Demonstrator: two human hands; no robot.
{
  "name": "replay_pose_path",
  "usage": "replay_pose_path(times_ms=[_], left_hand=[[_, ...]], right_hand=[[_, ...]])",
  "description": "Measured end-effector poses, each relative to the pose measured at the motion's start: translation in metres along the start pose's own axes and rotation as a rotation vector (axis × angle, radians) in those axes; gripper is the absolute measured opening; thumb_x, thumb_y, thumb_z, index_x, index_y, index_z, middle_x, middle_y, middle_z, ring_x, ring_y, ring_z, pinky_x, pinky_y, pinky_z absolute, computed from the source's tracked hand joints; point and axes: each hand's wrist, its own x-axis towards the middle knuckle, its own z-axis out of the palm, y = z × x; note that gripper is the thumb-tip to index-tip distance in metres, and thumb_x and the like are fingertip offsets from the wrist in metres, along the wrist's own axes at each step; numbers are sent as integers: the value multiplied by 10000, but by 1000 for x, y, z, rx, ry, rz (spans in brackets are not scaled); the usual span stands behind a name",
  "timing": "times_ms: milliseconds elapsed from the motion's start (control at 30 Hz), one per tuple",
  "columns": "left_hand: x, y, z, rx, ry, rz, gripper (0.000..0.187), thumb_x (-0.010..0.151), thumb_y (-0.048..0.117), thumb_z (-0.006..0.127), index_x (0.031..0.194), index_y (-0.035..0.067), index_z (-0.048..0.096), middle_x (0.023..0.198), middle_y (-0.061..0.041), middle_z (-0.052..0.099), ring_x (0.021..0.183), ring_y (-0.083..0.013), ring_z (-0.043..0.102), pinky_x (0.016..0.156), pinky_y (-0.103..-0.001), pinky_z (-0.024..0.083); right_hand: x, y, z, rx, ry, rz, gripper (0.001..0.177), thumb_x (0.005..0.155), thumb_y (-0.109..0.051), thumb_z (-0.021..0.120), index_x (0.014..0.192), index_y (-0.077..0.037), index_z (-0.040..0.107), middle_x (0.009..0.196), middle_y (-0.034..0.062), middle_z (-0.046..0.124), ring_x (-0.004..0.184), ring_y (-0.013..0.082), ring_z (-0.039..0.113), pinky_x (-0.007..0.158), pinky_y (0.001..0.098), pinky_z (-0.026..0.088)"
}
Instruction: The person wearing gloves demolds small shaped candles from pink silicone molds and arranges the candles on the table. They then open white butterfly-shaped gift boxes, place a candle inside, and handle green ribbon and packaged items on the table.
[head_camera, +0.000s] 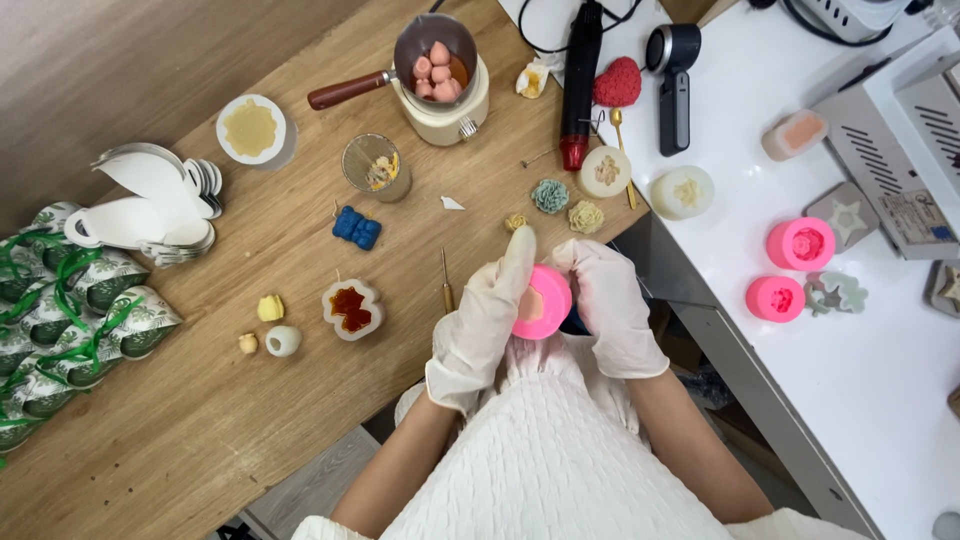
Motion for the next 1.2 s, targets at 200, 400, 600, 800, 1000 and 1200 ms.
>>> replay_pose_path(times_ms=[200, 400, 600, 800, 1000, 1200], left_hand=[[-9, -15, -22, -52, 312, -155, 584, 1029, 570, 508, 856, 41, 687, 762, 10, 564, 738, -102, 498, 692, -281, 467], [-68, -10, -66, -150, 662, -93, 588, 987, 553, 446, 1203, 59, 679, 977, -53, 723, 924, -134, 646, 828, -290, 517], [-126, -65, -92, -7, 1000, -234, 705, 1080, 519, 411, 1547, -9, 425, 1228, -137, 688, 1107, -225, 669, 982, -338, 495], [-156, -109, -70, -101, 1192, -287, 563, 1065, 298, 463, 1540, -2, 426, 1229, -173, 664, 1064, -266, 680, 929, -431, 532], [-125, -34, -41, 74, 955, -342, 615, 1047, 492, 364, 1413, 30, 539, 1129, -109, 708, 1010, -216, 680, 884, -346, 525], [-74, 9, -26, -460, 676, -136, 577, 1057, 545, 526, 996, -16, 644, 913, -58, 608, 870, -173, 568, 805, -321, 516]], right_hand=[[35, -39, 22, -109, -103, 121, 372, 962, -342, 652, 1080, 9, 689, 847, 45, 739, 719, 106, 674, 635, 257, 524], [133, -31, 83, -376, -85, -68, 459, 869, -385, 724, 1135, -13, 692, 874, 61, 718, 696, 145, 642, 635, 310, 537], [257, 56, 125, -690, -63, -317, 419, 891, -388, 774, 980, 21, 745, 879, 136, 707, 824, 267, 661, 753, 405, 519], [256, 50, 110, -283, -336, -45, 437, 1010, -402, 617, 972, 29, 682, 808, 211, 679, 544, 242, 600, 490, 345, 457], [209, -5, 77, -43, -392, 175, 416, 956, -358, 645, 1213, -31, 646, 953, 156, 791, 627, 188, 692, 533, 264, 510], [69, -77, 19, 965, -608, 232, 682, 961, -570, 423, 1437, -84, 475, 1581, -57, 448, 1446, 169, 430, 1099, 517, 345]])
